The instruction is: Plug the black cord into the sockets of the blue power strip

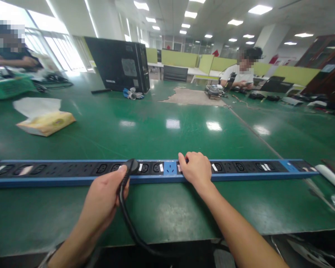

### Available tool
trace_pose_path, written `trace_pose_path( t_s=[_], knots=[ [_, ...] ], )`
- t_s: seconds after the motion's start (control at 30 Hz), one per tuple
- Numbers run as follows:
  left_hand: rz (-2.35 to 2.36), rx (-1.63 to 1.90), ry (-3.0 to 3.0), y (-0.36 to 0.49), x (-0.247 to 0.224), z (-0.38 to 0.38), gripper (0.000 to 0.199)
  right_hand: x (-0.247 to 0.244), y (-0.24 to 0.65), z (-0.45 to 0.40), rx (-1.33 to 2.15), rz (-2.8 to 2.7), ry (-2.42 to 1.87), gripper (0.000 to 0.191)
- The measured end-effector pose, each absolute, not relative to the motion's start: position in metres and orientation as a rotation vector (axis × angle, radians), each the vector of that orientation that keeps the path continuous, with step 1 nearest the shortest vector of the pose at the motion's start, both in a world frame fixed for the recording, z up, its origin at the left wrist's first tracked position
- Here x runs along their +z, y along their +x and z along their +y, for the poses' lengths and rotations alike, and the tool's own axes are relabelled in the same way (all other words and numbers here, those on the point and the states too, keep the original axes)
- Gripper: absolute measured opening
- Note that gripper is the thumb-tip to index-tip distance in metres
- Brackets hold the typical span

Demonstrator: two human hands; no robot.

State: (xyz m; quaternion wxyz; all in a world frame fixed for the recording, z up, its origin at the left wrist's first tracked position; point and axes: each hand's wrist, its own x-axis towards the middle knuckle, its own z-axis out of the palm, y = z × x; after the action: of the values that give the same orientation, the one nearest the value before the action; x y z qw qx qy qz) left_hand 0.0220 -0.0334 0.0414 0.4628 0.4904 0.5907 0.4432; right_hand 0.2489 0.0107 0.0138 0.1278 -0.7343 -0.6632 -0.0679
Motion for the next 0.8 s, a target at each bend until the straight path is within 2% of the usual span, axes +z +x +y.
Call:
trace_pose_path(
  t_s=[0.13,0.33,0.5,0.63,0.7,0.8],
  knots=[
    [1.274,0.929,1.446,0.068,0.043,-0.033,0.057,0.015,0.251,0.009,-0.164,-1.882,-2.1,0.059],
    [1.377,0.815,1.677,0.097,0.027,-0.014,0.055,0.015,0.253,0.01,-0.067,-1.836,-2.003,0.062],
    [1.423,0.744,1.858,0.093,0.033,-0.007,0.053,0.015,0.257,0.008,-0.029,-1.762,-1.805,0.05],
    [1.363,0.692,1.796,0.089,0.031,-0.004,0.054,0.03,0.243,-0.008,0.287,-1.699,-1.635,0.047],
    [1.327,0.692,1.758,0.087,0.028,-0.005,0.054,0.041,0.231,-0.014,0.471,-1.787,-1.672,0.047],
    [1.317,0.679,1.727,0.083,0.028,-0.005,0.052,0.053,0.218,-0.015,0.502,-1.876,-1.842,0.044]
  ],
)
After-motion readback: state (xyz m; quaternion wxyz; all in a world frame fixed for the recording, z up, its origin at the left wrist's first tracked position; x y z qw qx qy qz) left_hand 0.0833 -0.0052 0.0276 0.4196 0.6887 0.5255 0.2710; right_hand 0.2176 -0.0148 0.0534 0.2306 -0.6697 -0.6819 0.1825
